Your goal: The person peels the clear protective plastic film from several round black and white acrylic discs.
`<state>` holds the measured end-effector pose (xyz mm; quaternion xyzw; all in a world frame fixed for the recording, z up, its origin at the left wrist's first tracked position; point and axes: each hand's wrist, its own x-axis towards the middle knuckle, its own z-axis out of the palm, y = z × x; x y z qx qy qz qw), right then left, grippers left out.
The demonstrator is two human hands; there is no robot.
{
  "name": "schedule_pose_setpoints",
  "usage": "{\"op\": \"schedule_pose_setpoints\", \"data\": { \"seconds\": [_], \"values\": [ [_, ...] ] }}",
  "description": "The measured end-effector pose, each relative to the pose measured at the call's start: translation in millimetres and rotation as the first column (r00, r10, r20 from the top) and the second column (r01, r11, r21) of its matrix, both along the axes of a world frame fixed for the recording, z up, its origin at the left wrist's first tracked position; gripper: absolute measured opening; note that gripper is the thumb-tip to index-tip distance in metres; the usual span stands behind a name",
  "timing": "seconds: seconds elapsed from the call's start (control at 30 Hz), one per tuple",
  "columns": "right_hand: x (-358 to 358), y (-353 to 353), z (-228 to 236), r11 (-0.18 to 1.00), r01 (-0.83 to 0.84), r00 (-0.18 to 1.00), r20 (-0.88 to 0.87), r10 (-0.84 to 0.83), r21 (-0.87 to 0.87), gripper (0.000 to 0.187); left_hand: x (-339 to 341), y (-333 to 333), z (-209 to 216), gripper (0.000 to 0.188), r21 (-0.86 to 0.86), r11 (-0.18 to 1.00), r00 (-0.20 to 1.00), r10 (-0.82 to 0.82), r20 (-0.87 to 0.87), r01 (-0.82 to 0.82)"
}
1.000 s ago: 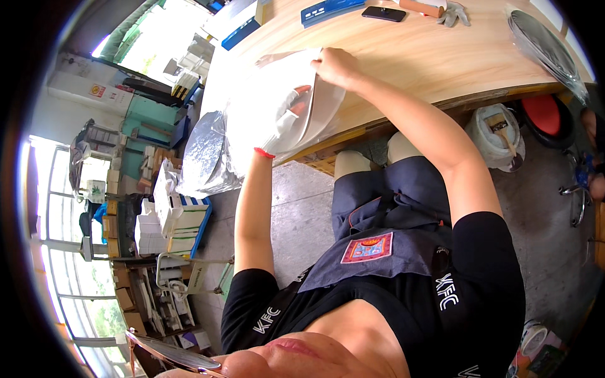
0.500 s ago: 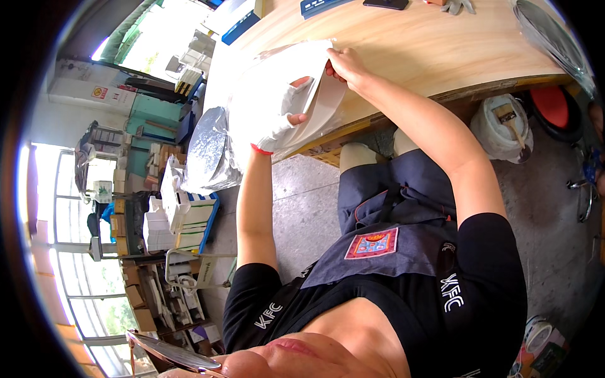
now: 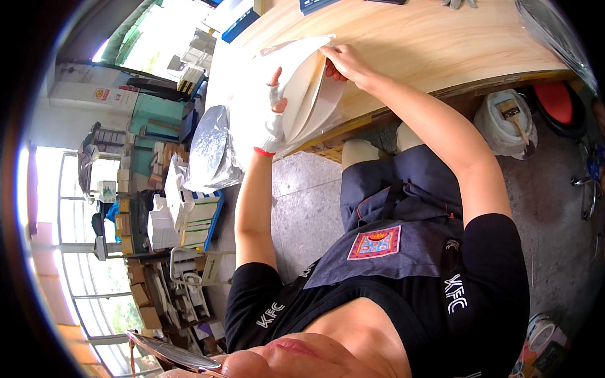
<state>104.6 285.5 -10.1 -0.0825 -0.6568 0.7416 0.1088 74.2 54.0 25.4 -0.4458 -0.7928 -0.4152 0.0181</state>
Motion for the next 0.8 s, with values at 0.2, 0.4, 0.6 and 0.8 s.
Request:
{"op": "schedule_pose_setpoints", "data": {
  "seconds": [0.2, 0.4, 0.6, 0.8],
  "values": [
    [-1.7, -2.2, -11.0, 0.994, -0.001, 0.997, 0.072, 0.009, -0.111, 0.035, -1.0, -10.0, -4.3, 0.061, -0.122, 0.992, 0.997, -0.027, 0.076, 0.036],
    [-0.7, -2.5, -11.2, 0.995, 0.015, 0.997, 0.075, -0.007, -0.100, 0.035, 18.8, 3.7, 16.5, 0.055, -0.232, 0.971, 0.978, 0.017, -0.207, -0.066],
    [-1.3, -0.2, -14.2, 0.994, 0.002, 0.998, 0.070, 0.005, -0.106, 0.035, 18.1, 3.3, 17.8, 0.055, -0.179, 0.983, 0.990, 0.012, -0.138, -0.037],
    [4.5, 2.1, -2.7, 1.000, -0.012, 0.996, 0.093, 0.014, -0.015, 0.040, 15.9, 0.2, 20.5, 0.058, -0.213, 0.977, 0.987, -0.015, -0.161, -0.020]
  ]
}}
